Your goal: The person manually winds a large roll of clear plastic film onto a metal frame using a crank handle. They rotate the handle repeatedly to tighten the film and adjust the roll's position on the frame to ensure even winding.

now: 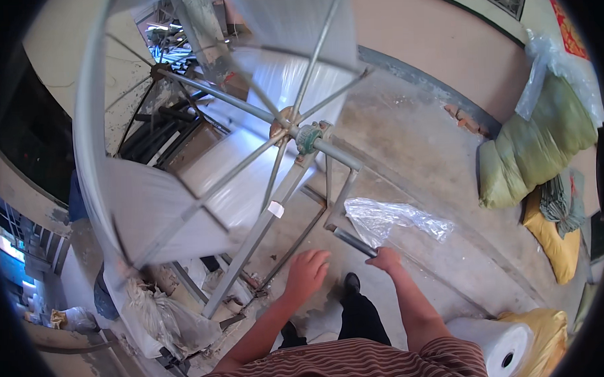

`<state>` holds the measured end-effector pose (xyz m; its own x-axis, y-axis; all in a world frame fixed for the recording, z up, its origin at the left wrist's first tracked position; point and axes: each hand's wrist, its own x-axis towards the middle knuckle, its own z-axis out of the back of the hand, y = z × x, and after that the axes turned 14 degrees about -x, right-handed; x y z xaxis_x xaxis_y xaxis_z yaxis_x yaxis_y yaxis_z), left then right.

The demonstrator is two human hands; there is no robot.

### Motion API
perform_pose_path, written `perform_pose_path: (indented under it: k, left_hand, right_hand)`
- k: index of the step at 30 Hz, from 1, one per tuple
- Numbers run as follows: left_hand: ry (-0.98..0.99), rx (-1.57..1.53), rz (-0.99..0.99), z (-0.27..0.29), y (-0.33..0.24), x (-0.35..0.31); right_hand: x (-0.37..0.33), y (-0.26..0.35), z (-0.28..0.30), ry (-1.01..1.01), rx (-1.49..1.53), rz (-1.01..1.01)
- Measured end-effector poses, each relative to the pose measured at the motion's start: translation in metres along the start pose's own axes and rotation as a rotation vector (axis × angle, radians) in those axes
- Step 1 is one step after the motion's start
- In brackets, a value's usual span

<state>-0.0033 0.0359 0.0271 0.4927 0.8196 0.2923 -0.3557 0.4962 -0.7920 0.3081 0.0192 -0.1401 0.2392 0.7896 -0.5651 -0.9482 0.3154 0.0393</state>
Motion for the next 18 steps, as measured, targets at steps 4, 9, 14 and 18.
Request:
perform_pose_path:
  k: [4, 9, 14, 18]
  left_hand:
    - [0.095, 0.040, -0.149, -0.007, -0.023, -0.009]
    - [0.188, 0.202, -0.426, -0.024, -0.054, 0.008]
    - [-0.088, 0.392, -0.717, -0.032, -0.066, 0.092]
    - [-0.117, 0.294, -0.821, -0.036, -0.115, 0.187]
  right_hand:
    - [-0.103, 0.033, 0.038, -0.099, 0.097, 0.049]
    - [-0.207, 0.044, 0.110, -0.383, 0.092, 0.031]
    - [-0.305, 0.032, 0.185, -1.051, 0.194, 0.107]
    - [-0.345, -0.003, 0.165, -1.251, 0.122, -0.109]
